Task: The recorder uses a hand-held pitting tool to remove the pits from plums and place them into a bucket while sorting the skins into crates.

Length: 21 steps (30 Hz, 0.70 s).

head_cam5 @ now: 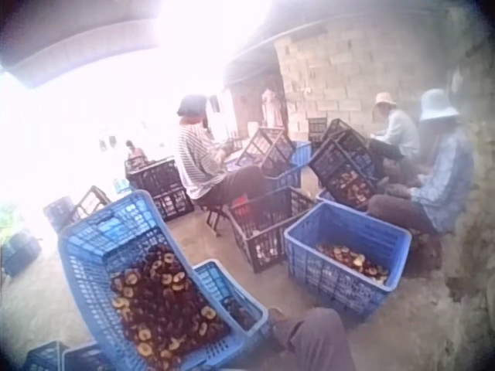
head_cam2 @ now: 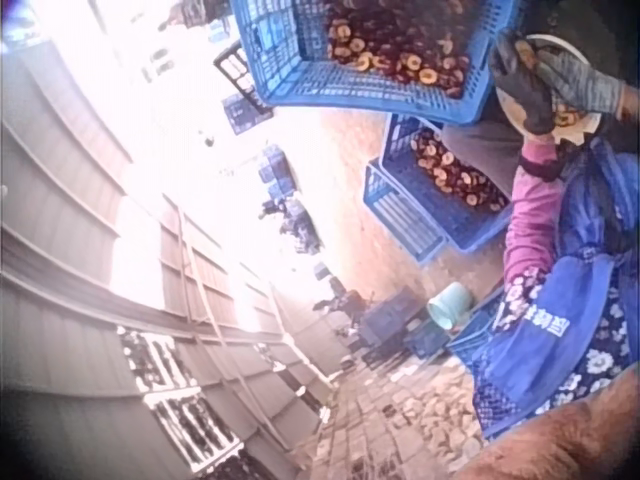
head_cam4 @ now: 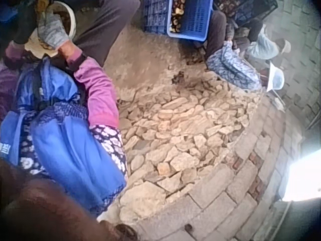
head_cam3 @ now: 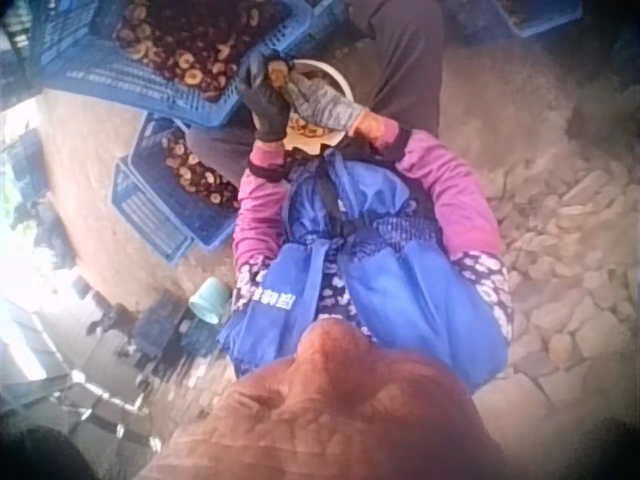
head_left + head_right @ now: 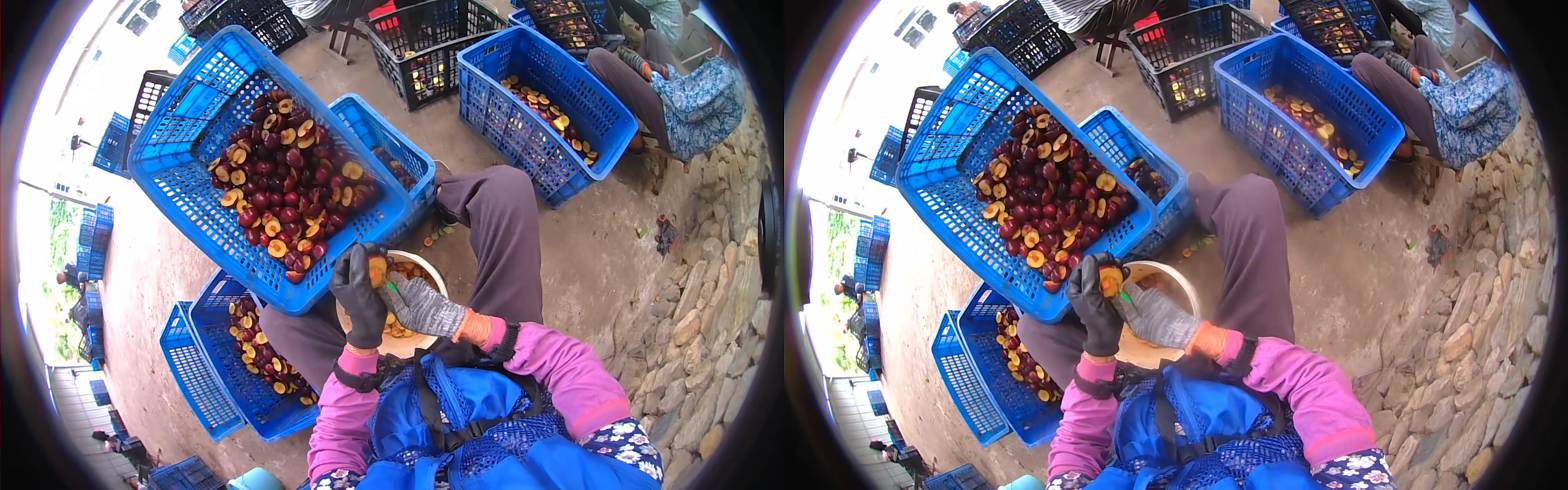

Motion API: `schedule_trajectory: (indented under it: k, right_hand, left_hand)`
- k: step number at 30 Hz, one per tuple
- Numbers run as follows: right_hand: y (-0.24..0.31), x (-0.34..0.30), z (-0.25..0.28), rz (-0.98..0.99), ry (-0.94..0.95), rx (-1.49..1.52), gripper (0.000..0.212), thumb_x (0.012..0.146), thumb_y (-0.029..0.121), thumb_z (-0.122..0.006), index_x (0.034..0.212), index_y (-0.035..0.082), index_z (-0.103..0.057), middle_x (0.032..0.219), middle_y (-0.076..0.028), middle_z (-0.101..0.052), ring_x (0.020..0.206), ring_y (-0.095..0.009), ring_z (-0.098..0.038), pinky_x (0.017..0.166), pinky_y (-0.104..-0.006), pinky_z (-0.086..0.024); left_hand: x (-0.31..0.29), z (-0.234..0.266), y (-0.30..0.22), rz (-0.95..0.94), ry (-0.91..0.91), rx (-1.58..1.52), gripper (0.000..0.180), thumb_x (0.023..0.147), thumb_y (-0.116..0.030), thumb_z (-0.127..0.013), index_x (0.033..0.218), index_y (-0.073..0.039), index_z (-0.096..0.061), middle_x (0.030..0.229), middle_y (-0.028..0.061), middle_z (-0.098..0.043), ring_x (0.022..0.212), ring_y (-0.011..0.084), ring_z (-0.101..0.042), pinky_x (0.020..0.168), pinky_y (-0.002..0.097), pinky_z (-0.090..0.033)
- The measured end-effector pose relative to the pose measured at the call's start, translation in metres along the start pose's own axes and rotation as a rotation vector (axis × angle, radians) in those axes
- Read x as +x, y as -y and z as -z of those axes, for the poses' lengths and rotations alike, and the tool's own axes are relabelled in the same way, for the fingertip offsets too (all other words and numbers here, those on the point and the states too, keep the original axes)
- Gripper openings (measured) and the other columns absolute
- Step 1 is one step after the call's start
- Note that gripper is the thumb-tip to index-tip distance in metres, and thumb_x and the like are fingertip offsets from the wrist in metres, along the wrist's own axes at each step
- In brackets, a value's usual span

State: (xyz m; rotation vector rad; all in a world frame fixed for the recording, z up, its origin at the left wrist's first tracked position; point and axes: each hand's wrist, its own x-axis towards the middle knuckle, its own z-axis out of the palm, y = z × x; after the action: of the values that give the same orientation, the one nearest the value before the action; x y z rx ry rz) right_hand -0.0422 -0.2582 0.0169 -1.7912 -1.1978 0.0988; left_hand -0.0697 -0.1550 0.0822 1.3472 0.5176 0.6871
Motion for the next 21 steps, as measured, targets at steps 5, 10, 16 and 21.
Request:
schedule_trajectory:
  k: [5,10,16,21]
  right_hand:
    - [0.0,0.005,0.015,0.228,-0.038,-0.201,0.024,0.088,0.015,-0.044,0.104,-0.002,-0.052,0.076,-0.02,-0.056,0.055,-0.03,-0.054,0.049,-0.0411,-0.04]
    - [-0.001,0.0,0.013,0.149,0.178,-0.411,0.032,0.089,0.014,-0.044,0.118,0.001,-0.049,0.106,-0.021,-0.053,0.089,-0.028,-0.056,0.075,-0.0391,-0.044]
    - [-0.018,-0.024,0.002,0.23,0.267,-0.265,0.039,0.089,0.01,-0.042,0.127,0.003,-0.042,0.124,-0.013,-0.045,0.117,-0.022,-0.042,0.098,-0.0336,-0.035]
    - [-0.014,-0.01,0.02,0.365,0.262,-0.252,0.036,0.079,0.009,-0.05,0.113,-0.001,-0.052,0.116,-0.016,-0.05,0.102,-0.026,-0.052,0.092,-0.034,-0.04]
  left_hand:
    - [0.007,-0.007,-0.004,0.03,0.007,-0.05,0.026,0.09,-0.019,-0.05,0.08,0.003,-0.059,0.076,0.0062,-0.061,0.069,0.0124,-0.056,0.066,0.0254,-0.045]
    - [0.026,-0.002,-0.005,0.082,0.24,0.012,0.02,0.087,-0.013,-0.053,0.078,0.004,-0.06,0.075,0.0067,-0.061,0.067,0.0121,-0.056,0.063,0.0255,-0.045]
    - [0.036,0.004,-0.004,0.062,0.544,0.058,0.016,0.081,-0.006,-0.052,0.073,0.004,-0.062,0.074,0.0077,-0.062,0.064,0.012,-0.056,0.062,0.0252,-0.046]
    - [0.034,0.001,0.004,0.144,0.548,-0.056,0.025,0.086,-0.018,-0.05,0.075,0.003,-0.06,0.075,0.0091,-0.061,0.066,0.0153,-0.058,0.064,0.0271,-0.048]
